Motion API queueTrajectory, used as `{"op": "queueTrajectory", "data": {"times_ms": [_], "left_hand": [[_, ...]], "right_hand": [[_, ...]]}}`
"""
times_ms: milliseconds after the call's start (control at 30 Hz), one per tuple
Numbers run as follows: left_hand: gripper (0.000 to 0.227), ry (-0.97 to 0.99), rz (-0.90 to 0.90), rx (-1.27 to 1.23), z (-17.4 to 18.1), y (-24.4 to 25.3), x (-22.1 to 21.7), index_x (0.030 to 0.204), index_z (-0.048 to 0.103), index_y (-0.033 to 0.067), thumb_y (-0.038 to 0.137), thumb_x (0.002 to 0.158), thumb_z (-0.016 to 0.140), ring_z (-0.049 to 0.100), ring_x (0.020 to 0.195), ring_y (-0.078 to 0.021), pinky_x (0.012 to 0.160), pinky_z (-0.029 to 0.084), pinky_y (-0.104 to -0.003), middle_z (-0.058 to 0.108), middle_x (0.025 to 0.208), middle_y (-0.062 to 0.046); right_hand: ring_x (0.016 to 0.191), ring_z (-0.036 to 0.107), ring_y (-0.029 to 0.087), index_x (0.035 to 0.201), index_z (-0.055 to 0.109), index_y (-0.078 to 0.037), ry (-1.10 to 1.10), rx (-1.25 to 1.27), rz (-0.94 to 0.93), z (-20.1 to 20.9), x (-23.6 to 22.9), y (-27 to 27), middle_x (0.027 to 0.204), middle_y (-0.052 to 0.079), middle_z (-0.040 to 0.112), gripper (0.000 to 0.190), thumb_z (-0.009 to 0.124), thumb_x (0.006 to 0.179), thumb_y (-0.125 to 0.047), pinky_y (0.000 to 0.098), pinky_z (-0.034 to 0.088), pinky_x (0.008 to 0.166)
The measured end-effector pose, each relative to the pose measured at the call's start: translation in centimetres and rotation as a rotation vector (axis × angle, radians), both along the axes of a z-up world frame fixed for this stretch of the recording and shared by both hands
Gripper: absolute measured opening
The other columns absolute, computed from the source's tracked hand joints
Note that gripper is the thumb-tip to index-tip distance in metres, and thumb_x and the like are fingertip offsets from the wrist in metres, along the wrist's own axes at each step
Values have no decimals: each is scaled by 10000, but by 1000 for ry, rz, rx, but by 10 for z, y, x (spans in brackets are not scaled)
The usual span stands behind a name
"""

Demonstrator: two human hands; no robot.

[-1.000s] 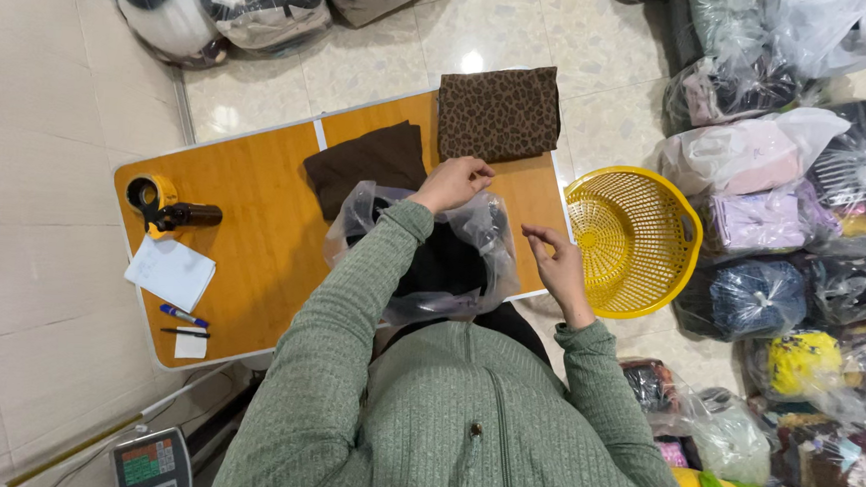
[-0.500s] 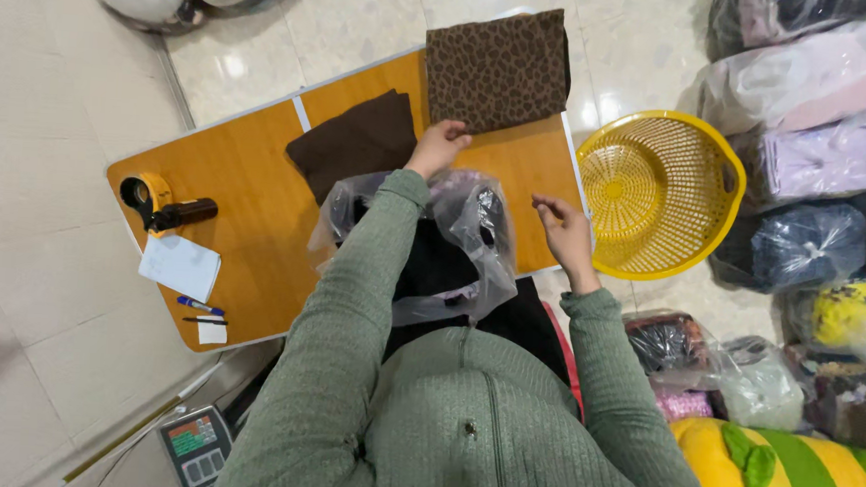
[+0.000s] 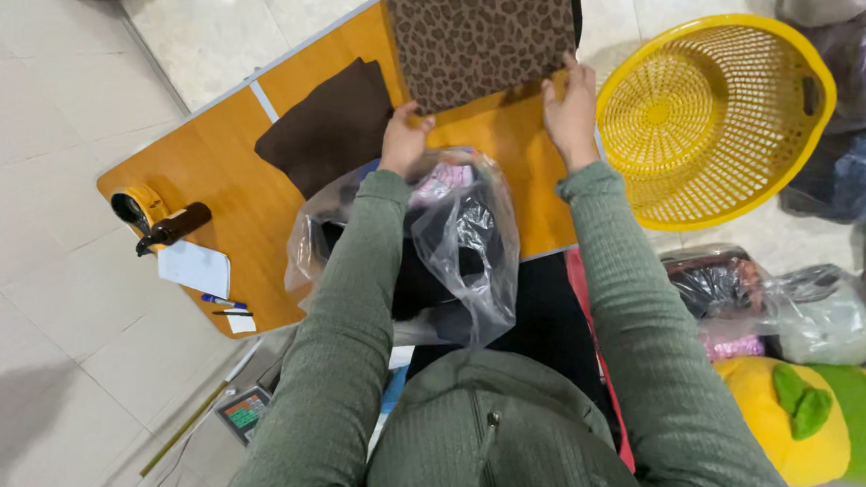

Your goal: The person folds several pieces of clothing, including a leopard-print item, a black garment, and a brown garment, then places them into a clear plastic bag. They seal the bag using a handheld heat sealer and mark the package with a blue marker. The finished package is placed on the floor among other packed items.

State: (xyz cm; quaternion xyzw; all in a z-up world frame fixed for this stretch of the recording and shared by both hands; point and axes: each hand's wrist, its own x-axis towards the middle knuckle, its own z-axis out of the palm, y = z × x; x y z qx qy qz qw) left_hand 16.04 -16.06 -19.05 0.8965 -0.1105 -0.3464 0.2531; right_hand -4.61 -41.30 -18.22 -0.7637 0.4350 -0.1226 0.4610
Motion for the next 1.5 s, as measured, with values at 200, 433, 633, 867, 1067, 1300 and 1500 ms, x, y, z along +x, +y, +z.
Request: {"op": "queueTrajectory", "data": {"times_ms": [200,433,633,867,1067,1300,1500], "left_hand": [[862,81,285,-429,-14,-18,8,1558,256,-15,252,909,757,441,1450,-333,1176,352,-384,442,1555,-238],[765,-24,255,-103,10,-46,12,1497,393,0,296,920,800,512,1394,-350,1139,410,-388,523,1495,-249],[590,-79,109,106,33,-35,17,1334,557,43,256,847,813,647,1208,-384,1000,512,-424,685,1281,-231],[562,-26,24,139,53,-23,13,1310,560,23,235,849,803,668,1189,-393,982,531,-426,708,1255,-230],[779,-47,104,116,61,-28,-5,1420,408,16,264,813,829,644,1154,-427,967,505,-442,666,1241,-270],[554,227,521,70,92,-54,-5,1242,562,-2,215,787,793,755,956,-307,702,634,-420,712,1141,-156],[397,863,609,-281,145,-64,10,1193,635,11,239,875,705,672,837,-198,658,600,-333,700,1046,-97]], "right_hand": [[1144,504,442,1520,401,33,95,-172,-39,-10,47,-13,1294,231,562,752,822,950,-218,505,415,1014],[1084,618,386,1256,628,-22,99,-92,-97,1,52,-17,1137,180,693,489,853,867,-216,457,494,952],[886,729,350,1137,678,18,80,174,-169,5,33,-2,992,192,752,434,865,812,-200,424,559,795],[916,746,325,1146,685,21,83,274,-143,-7,-8,31,1006,187,754,470,881,838,-275,410,569,802],[779,664,362,991,657,-22,154,-288,-181,-22,-39,67,861,152,672,447,917,802,-333,445,528,677],[674,604,176,1013,596,-72,-40,574,-508,-42,-47,72,843,60,636,346,855,919,-282,365,538,641],[792,714,233,1075,581,-101,-291,1383,-678,2,-38,46,970,90,705,289,739,938,-301,393,653,695]]}}
